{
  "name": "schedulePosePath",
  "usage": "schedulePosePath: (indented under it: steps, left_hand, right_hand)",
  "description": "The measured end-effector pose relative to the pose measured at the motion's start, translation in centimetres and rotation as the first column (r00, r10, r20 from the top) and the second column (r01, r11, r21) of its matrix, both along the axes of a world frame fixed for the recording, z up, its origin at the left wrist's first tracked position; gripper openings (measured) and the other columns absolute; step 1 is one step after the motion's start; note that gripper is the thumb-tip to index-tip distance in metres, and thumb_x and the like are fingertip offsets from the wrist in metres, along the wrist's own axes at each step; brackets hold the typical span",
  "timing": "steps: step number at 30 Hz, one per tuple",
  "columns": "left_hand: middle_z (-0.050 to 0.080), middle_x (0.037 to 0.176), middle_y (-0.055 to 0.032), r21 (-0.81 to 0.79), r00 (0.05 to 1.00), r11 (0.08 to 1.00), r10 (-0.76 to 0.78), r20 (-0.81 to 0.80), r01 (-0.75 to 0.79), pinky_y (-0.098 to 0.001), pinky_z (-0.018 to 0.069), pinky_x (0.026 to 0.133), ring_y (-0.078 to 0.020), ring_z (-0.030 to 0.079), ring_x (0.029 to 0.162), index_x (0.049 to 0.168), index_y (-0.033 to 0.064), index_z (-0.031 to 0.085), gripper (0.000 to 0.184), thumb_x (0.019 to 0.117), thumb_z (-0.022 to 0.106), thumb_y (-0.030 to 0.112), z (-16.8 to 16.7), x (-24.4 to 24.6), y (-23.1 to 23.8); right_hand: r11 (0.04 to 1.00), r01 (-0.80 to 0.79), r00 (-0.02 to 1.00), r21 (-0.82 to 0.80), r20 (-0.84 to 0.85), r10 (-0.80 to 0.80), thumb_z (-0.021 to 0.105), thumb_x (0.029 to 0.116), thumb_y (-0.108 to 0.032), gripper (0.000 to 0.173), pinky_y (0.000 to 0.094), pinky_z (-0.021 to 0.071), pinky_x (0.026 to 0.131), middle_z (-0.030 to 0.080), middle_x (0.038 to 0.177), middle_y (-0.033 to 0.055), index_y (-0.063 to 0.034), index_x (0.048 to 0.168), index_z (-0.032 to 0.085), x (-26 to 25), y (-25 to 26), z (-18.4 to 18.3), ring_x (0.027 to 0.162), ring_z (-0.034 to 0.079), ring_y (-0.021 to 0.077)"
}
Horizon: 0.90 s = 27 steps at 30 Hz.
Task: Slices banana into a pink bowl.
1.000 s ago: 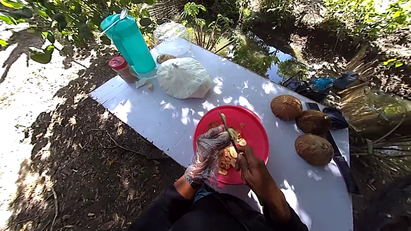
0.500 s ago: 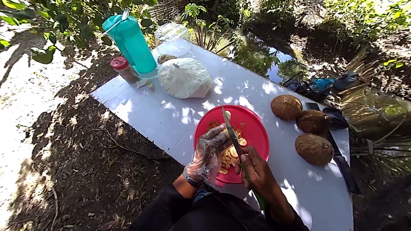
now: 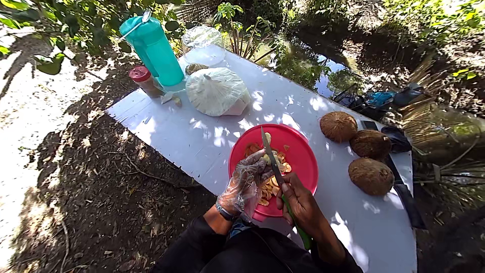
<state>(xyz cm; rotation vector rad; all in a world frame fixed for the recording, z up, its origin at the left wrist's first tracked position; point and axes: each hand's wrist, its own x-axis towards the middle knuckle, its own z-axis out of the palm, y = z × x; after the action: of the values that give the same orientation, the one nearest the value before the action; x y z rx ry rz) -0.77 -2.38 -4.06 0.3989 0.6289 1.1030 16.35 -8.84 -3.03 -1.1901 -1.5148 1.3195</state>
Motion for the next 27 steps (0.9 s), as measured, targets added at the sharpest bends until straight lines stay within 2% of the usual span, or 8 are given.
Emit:
schedulePosePath:
  steps: [8,12,15,18,21,24,26,27]
  left_hand:
    - [0.067,0.117,-0.0171,0.000,0.997,0.999,-0.055,0.050,0.055,-0.0390,0.0572,0.095,-0.0258,0.068,0.107,0.133,-0.0035,0.052,0.029,0.1076,0.038,0.004,0.5,-0.4,-0.4]
    - [0.066,0.122,-0.0165,0.058,0.995,0.995,-0.080,0.062,0.076,-0.0376,0.0555,0.098,-0.0246,0.067,0.112,0.136,-0.0029,0.051,0.032,0.1080,0.038,0.005,0.1,-0.5,-0.5]
    - [0.069,0.116,-0.0154,0.063,0.998,0.997,-0.045,0.035,0.043,-0.0366,0.0565,0.096,-0.0232,0.068,0.107,0.129,-0.0032,0.055,0.028,0.1066,0.039,0.004,0.0,-0.1,-0.5]
    - [0.070,0.110,-0.0145,0.041,1.000,0.999,-0.022,-0.020,0.023,-0.0371,0.0580,0.092,-0.0227,0.069,0.102,0.124,-0.0037,0.058,0.025,0.1058,0.043,0.003,0.1,0.1,-0.4]
    - [0.071,0.107,-0.0169,0.022,0.999,1.000,0.019,-0.041,-0.018,-0.0391,0.0593,0.090,-0.0250,0.071,0.099,0.123,-0.0063,0.058,0.025,0.1053,0.043,0.001,0.5,0.6,-0.4]
    - [0.070,0.116,-0.0227,0.054,0.998,0.998,0.033,-0.057,-0.030,-0.0425,0.0590,0.093,-0.0307,0.071,0.104,0.134,-0.0106,0.053,0.034,0.1049,0.039,-0.002,0.3,0.8,-0.4]
    - [0.069,0.116,-0.0238,0.063,0.990,0.997,0.042,-0.133,-0.034,-0.0427,0.0594,0.092,-0.0312,0.071,0.102,0.135,-0.0116,0.053,0.035,0.1054,0.038,0.000,0.1,1.0,-0.4]
    - [0.070,0.113,-0.0225,0.073,0.984,0.997,0.047,-0.169,-0.035,-0.0421,0.0604,0.090,-0.0297,0.072,0.098,0.132,-0.0114,0.055,0.033,0.1061,0.039,0.002,0.1,1.2,-0.5]
  right_hand:
    - [1.000,-0.023,0.999,-0.011,-0.045,0.022,0.032,0.1113,-0.017,0.021,0.0191,0.0438,0.036,0.059,0.068,-0.0034,-0.0071,0.116,0.050,-0.2,0.0,0.1,0.041,0.048,0.0032]
    - [0.998,-0.041,0.996,-0.037,-0.083,0.038,0.031,0.1114,-0.017,0.020,0.0195,0.0443,0.036,0.059,0.068,-0.0025,-0.0075,0.115,0.049,-0.3,0.1,0.0,0.041,0.048,0.0039]
    - [0.993,-0.068,0.989,-0.096,-0.135,0.055,0.030,0.1110,-0.017,0.020,0.0196,0.0435,0.036,0.059,0.067,-0.0014,-0.0081,0.115,0.048,-0.4,0.1,0.3,0.040,0.048,0.0048]
    - [0.994,-0.052,0.992,-0.094,-0.119,0.041,0.032,0.1105,-0.016,0.020,0.0198,0.0439,0.036,0.060,0.067,-0.0014,-0.0074,0.116,0.050,-0.4,-0.1,0.3,0.040,0.049,0.0049]
    - [1.000,0.006,1.000,0.017,-0.011,-0.005,0.037,0.1104,-0.018,0.022,0.0197,0.0443,0.036,0.061,0.070,-0.0036,-0.0059,0.118,0.053,-0.4,-0.5,0.0,0.041,0.047,0.0031]
    - [0.976,0.085,0.987,0.199,0.119,-0.110,0.041,0.1092,-0.018,0.026,0.0194,0.0443,0.038,0.062,0.071,-0.0040,-0.0016,0.120,0.057,-0.3,-0.6,-0.6,0.042,0.047,0.0019]
    - [0.942,0.133,0.950,0.308,0.231,-0.209,0.046,0.1069,-0.019,0.028,0.0200,0.0463,0.042,0.064,0.073,-0.0025,0.0003,0.121,0.060,-0.1,-0.7,-0.5,0.046,0.050,0.0024]
    - [0.923,0.144,0.916,0.356,0.305,-0.261,0.049,0.1057,-0.022,0.031,0.0215,0.0498,0.047,0.066,0.076,-0.0016,-0.0008,0.122,0.063,0.0,-0.7,-0.4,0.052,0.055,0.0036]
